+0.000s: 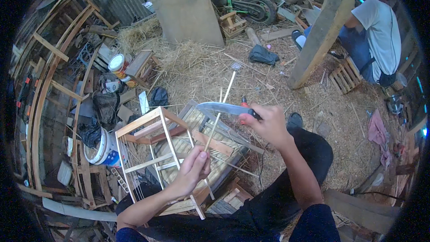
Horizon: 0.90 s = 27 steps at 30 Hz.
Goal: The person is assembling a wooden bird cage frame by hand, using a knife to shave and trim thin wooden strips. They fit the strips into the frame slots and handle a long wooden rod while working on the floor.
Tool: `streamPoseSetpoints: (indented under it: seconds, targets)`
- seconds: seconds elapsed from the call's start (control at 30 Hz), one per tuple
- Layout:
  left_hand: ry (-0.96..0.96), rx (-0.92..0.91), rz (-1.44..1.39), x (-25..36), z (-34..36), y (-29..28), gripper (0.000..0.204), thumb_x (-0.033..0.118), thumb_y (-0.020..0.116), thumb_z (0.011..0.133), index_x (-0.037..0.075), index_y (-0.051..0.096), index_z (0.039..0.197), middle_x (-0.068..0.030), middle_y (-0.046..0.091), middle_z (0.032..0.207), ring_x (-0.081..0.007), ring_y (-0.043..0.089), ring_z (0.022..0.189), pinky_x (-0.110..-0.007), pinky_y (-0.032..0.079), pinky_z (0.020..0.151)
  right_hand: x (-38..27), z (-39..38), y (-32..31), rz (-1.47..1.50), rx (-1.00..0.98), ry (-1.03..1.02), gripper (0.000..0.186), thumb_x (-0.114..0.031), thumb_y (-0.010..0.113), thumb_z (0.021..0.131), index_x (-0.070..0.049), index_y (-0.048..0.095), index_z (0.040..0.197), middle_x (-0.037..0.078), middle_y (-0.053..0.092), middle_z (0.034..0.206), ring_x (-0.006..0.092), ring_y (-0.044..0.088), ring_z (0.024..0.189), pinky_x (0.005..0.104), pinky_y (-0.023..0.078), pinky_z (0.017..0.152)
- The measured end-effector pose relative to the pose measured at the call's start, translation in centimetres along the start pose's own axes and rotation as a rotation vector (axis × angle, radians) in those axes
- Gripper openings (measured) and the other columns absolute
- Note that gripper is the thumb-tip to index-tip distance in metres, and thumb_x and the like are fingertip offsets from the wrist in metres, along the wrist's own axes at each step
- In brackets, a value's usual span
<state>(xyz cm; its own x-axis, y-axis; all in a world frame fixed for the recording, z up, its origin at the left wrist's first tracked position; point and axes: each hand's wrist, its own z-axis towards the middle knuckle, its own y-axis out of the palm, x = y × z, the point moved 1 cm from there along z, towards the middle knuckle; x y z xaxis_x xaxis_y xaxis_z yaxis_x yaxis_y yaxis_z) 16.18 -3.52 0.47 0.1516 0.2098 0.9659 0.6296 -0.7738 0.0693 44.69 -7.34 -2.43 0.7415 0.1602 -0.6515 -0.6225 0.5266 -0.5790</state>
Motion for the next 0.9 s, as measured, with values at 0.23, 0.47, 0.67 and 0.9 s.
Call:
streamPoseSetpoints:
  seconds: [0.23,0.47,0.67,0.9]
  targets:
    - [-0.030,-0.019,0.110,0.9,0.3,0.4,0.031,0.034,0.043,0.119,0.005,0.053,0.122,0.0014,0.047,0.084,-0.0066,0.042,0.073,-0.026,0.035,0.063,-2.0,-2.4,1.5,0.019,-0.145,-0.078,0.041,-0.047,0.084,0.090,-0.007,0.076,0.090,0.009,0.063,0.060,0.0261,0.066,0.053,0.0393,0.050,0.052]
    - [0.011,0.021,0.159,0.2,1.1,0.7,0.033,0.034,0.040,0.120,0.003,0.052,0.127,0.0007,0.049,0.084,-0.0072,0.046,0.074,-0.025,0.041,0.067,-5.5,-1.6,4.7,0.601,-0.270,0.169,0.026,-0.024,0.084,0.096,-0.001,0.074,0.103,-0.003,0.068,0.076,0.0013,0.062,0.071,0.0238,0.047,0.060]
    - [0.119,0.100,0.163,0.1,1.1,-0.2,0.036,0.031,0.043,0.119,0.004,0.047,0.141,-0.0058,0.061,0.100,-0.0129,0.056,0.090,-0.030,0.047,0.081,-6.8,0.3,6.9,0.995,-0.245,0.404,0.019,-0.023,0.072,0.106,-0.004,0.069,0.104,-0.009,0.060,0.081,-0.0001,0.049,0.065,0.0212,0.035,0.055]
    - [0.206,0.223,0.184,3.1,-3.0,-4.0,0.042,0.020,0.056,0.113,0.005,0.045,0.151,-0.0187,0.055,0.145,-0.0272,0.058,0.135,-0.039,0.051,0.107,-4.8,1.7,7.7,1.092,-0.142,0.565,0.028,-0.024,0.064,0.110,-0.007,0.059,0.089,-0.006,0.054,0.073,0.0041,0.047,0.063,0.0253,0.037,0.056]
